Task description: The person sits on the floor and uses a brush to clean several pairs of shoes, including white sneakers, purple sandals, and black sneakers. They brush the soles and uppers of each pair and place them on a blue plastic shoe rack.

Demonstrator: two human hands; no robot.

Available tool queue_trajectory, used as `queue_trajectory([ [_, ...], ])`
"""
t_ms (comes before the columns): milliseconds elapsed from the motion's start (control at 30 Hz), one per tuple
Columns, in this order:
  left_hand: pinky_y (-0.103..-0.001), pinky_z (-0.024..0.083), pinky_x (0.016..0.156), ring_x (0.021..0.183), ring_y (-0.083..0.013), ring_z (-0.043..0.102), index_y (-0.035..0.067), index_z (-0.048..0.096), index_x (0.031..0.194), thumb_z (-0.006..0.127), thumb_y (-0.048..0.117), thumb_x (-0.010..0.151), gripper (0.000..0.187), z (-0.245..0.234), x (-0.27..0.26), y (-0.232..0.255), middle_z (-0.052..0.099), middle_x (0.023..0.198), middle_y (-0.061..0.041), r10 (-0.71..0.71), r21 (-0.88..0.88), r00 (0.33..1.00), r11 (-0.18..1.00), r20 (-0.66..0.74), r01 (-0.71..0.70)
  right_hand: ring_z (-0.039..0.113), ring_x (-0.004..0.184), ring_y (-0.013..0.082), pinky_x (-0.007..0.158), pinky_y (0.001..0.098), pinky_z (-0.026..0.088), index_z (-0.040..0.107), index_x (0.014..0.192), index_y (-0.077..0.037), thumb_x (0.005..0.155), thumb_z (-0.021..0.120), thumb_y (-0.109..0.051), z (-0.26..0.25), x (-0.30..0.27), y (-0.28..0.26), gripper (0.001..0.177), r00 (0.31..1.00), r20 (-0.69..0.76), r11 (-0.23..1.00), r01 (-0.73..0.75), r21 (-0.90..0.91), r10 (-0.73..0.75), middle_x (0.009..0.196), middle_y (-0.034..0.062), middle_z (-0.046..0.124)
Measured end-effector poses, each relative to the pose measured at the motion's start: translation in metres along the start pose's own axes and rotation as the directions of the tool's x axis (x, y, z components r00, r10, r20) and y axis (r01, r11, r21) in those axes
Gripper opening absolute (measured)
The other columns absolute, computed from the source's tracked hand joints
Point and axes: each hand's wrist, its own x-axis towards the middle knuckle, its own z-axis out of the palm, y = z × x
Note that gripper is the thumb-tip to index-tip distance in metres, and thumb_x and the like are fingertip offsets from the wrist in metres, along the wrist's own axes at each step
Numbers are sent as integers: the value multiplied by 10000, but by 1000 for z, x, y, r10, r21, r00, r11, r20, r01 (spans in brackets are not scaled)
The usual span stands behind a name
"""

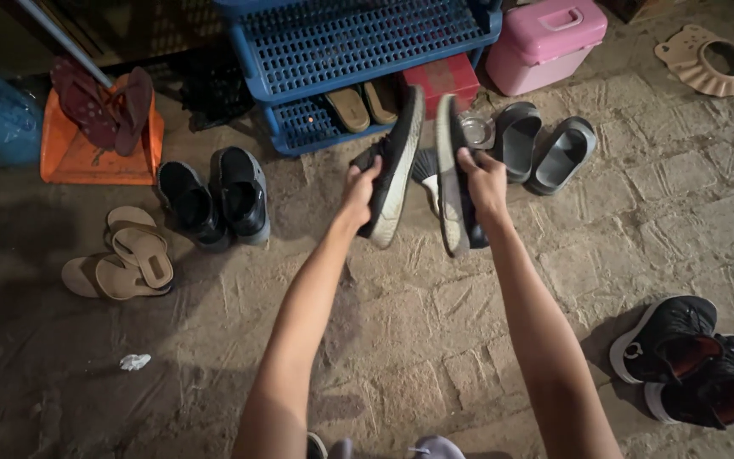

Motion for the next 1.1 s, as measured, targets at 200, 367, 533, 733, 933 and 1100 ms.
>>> queue_trajectory([
  [200,-353,547,557,638,-178,659,17,700,1044,689,220,998,209,-12,13,-24,713,849,-70,15,-24,999,1000,-28,-16,576,717,170,654,355,496,701,1058,68,1049,647,-353,-5,24,56,424,798,-581,985,97,-143,-163,838,100,716],
  [367,-333,553,565,642,-155,672,47,714,1082,639,209,1000,197,1,-2,-25,732,857,-57,-74,-65,996,995,41,76,640,815,165,746,355,473,735,1139,-1,1043,674,-373,-6,4,26,389,999,46,993,10,-118,-5,952,80,744],
  [533,-326,561,572,642,-155,679,39,712,1075,615,225,1019,216,-18,9,-23,732,852,-58,-69,8,995,998,71,69,683,676,153,672,334,525,738,1068,10,969,723,-377,-5,2,26,399,987,-120,888,38,-458,-104,780,84,728],
  [733,-321,532,615,705,-154,652,45,714,1085,611,171,992,187,-20,13,-35,725,875,-43,-20,101,995,995,94,10,621,785,95,711,258,513,736,1131,-23,1013,661,-358,8,-5,38,362,941,-133,949,304,-84,-313,905,51,749],
  [933,-403,536,749,827,-278,687,-31,663,1022,665,325,1007,356,-65,20,-59,712,923,-177,130,578,989,802,75,-150,720,750,259,696,396,563,731,1060,1,952,710,-354,10,7,96,372,993,-85,936,-110,-333,86,888,150,765],
  [1100,-520,513,922,1059,-475,663,-67,683,1054,611,411,999,486,-83,23,-109,691,1077,-327,204,961,979,273,-14,-43,682,991,445,842,481,526,723,1146,14,861,806,-265,17,32,187,407,988,-133,641,-49,-766,-83,1020,284,717],
])
